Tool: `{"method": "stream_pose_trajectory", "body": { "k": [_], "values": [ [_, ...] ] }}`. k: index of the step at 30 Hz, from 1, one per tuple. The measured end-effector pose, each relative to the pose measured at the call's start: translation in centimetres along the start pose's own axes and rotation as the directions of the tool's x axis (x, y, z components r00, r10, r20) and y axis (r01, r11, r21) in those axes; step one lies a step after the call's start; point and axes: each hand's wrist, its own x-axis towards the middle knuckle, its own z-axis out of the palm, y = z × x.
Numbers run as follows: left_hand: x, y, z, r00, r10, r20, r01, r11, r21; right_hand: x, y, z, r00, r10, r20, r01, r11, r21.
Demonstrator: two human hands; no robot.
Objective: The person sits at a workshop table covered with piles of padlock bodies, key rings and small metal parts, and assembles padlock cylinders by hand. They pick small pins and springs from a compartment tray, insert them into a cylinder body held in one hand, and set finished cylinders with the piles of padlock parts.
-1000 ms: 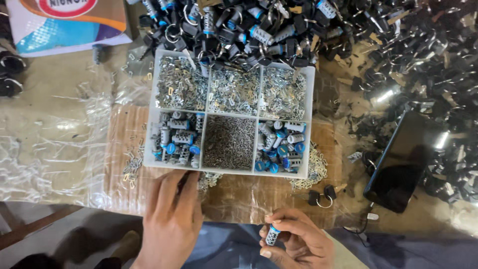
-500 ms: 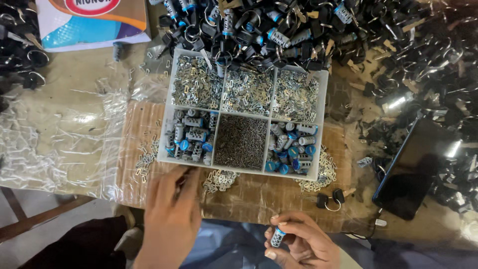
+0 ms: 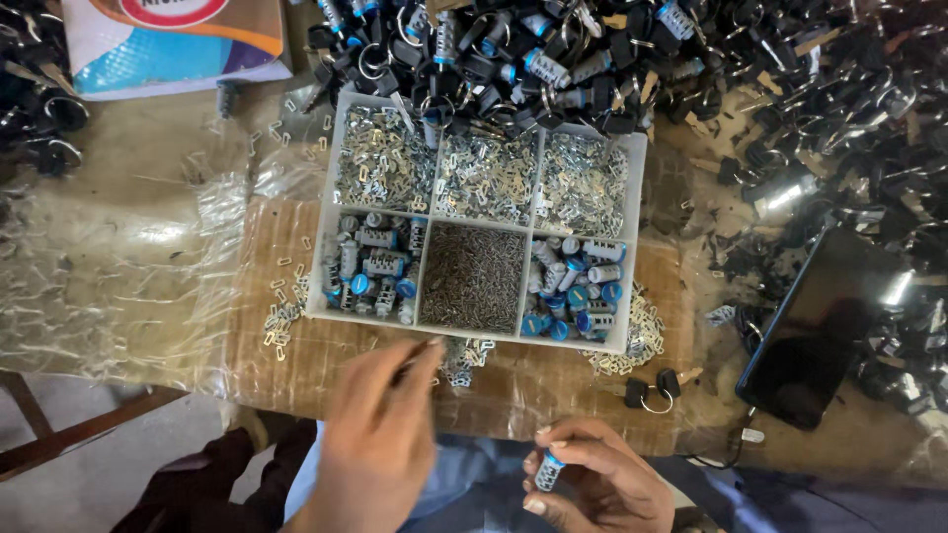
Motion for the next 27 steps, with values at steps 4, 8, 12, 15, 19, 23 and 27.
{"method": "stream_pose_trajectory", "body": {
  "k": [4,8,12,15,19,23,27],
  "values": [
    [-0.6,-1.1,-0.5,0.996,-0.062,0.071,0.055,0.994,0.098,0.2,-0.1,0.4,0.990,0.048,-0.131,-0.048,0.999,-0.004],
    [-0.8,-0.4,1.4,0.998,0.011,0.068,-0.012,1.000,0.015,0.5,0.4,0.5,0.995,0.014,-0.101,-0.014,1.000,0.003],
    [-0.2,-1.0,0.0,0.994,0.036,-0.102,-0.031,0.998,0.057,0.4,0.4,-0.8,1.000,0.011,-0.019,-0.011,1.000,0.021],
    [0.2,-3.7,-3.5,0.969,-0.040,-0.243,0.126,0.928,0.349,0.4,0.9,-1.6,0.997,-0.023,-0.070,0.024,1.000,0.015],
    [2.0,-6.8,-4.8,0.994,-0.083,-0.071,0.106,0.901,0.422,0.9,1.5,-2.4,0.999,-0.016,-0.040,0.018,0.999,0.050],
    [6.0,-8.0,-3.3,0.987,0.072,0.146,-0.110,0.956,0.271,1.4,1.3,-2.9,0.998,-0.058,0.019,0.058,0.998,0.020],
    [8.2,-8.4,-2.3,0.971,0.036,0.235,-0.102,0.956,0.275,1.5,1.2,-3.0,0.999,-0.042,-0.004,0.042,0.999,0.019]
  ]
}}
